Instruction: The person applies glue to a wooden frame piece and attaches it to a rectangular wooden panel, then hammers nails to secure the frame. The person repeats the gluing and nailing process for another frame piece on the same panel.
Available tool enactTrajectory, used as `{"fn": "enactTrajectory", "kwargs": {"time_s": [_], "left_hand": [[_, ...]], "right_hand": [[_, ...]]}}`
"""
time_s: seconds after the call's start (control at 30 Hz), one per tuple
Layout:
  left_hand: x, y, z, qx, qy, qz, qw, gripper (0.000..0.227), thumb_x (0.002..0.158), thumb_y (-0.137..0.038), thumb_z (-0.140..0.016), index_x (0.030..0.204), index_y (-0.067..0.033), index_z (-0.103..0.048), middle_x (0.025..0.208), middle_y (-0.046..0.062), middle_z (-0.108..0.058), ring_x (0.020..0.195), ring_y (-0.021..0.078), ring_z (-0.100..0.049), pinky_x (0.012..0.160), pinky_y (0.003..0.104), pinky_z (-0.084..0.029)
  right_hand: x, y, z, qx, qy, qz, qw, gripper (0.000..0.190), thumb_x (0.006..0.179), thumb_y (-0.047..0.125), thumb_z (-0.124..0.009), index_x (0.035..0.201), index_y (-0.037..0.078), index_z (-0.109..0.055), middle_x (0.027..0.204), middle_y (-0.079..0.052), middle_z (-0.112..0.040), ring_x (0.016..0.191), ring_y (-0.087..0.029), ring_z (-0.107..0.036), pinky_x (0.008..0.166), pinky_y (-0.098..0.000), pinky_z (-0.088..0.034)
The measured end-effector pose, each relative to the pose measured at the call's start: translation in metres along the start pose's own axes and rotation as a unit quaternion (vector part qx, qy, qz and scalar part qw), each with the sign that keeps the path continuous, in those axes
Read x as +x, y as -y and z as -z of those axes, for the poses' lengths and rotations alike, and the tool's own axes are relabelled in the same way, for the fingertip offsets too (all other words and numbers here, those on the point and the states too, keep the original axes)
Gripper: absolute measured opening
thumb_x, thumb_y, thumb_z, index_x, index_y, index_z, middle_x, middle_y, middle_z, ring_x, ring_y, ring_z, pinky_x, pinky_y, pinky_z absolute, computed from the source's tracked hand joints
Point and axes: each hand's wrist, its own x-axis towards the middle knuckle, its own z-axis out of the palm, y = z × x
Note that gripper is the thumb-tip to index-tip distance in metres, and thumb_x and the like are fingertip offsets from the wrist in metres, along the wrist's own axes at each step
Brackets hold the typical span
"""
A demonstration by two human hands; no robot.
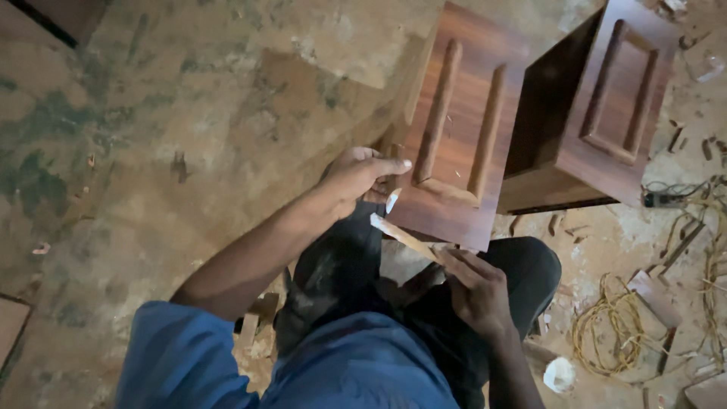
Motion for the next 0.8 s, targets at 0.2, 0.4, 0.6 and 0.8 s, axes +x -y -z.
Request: {"fn": "enactTrajectory", "kwargs": {"time_s": [0.2,0.4,0.6,0.8], "left_hand": [[-0.001,0.0,-0.005,0.037,-0.025,0.026,0.999,0.028,0.082,-0.025,-0.081,0.091,-0.0024,-0.066,0.074,0.009,-0.072,0.06,0.0183,-0.071,0.056,0.034,-0.06],[0.002,0.0,-0.005,0.01,0.025,0.021,0.999,0.03,0.084,-0.027,-0.08,0.091,-0.0012,-0.067,0.075,0.011,-0.074,0.062,0.0182,-0.071,0.057,0.034,-0.06],[0.004,0.002,-0.008,0.042,0.015,0.031,0.999,0.029,0.086,-0.029,-0.08,0.091,-0.0031,-0.068,0.076,0.007,-0.073,0.062,0.0143,-0.068,0.059,0.032,-0.058],[0.007,0.004,-0.008,0.042,0.009,0.027,0.999,0.026,0.086,-0.029,-0.079,0.088,-0.0053,-0.068,0.073,0.005,-0.072,0.06,0.0156,-0.069,0.058,0.032,-0.058]], "right_hand": [[0.001,0.003,-0.015,-0.083,-0.182,0.057,0.978,0.029,0.089,-0.002,-0.077,0.115,0.01,-0.073,0.104,-0.011,-0.071,0.082,-0.025,-0.072,0.072,-0.0326,-0.058],[0.001,-0.001,-0.019,-0.126,-0.253,0.0,0.959,0.03,0.091,-0.005,-0.08,0.115,0.011,-0.074,0.105,-0.012,-0.073,0.08,-0.023,-0.072,0.071,-0.0316,-0.058],[0.003,0.0,-0.014,-0.143,-0.23,0.018,0.963,0.027,0.089,-0.006,-0.078,0.112,0.008,-0.075,0.105,-0.013,-0.072,0.083,-0.026,-0.072,0.072,-0.0335,-0.058],[0.003,-0.009,-0.019,-0.172,-0.285,-0.028,0.942,0.016,0.094,-0.004,-0.077,0.105,0.006,-0.072,0.108,-0.015,-0.072,0.091,-0.025,-0.074,0.081,-0.0325,-0.06]]}}
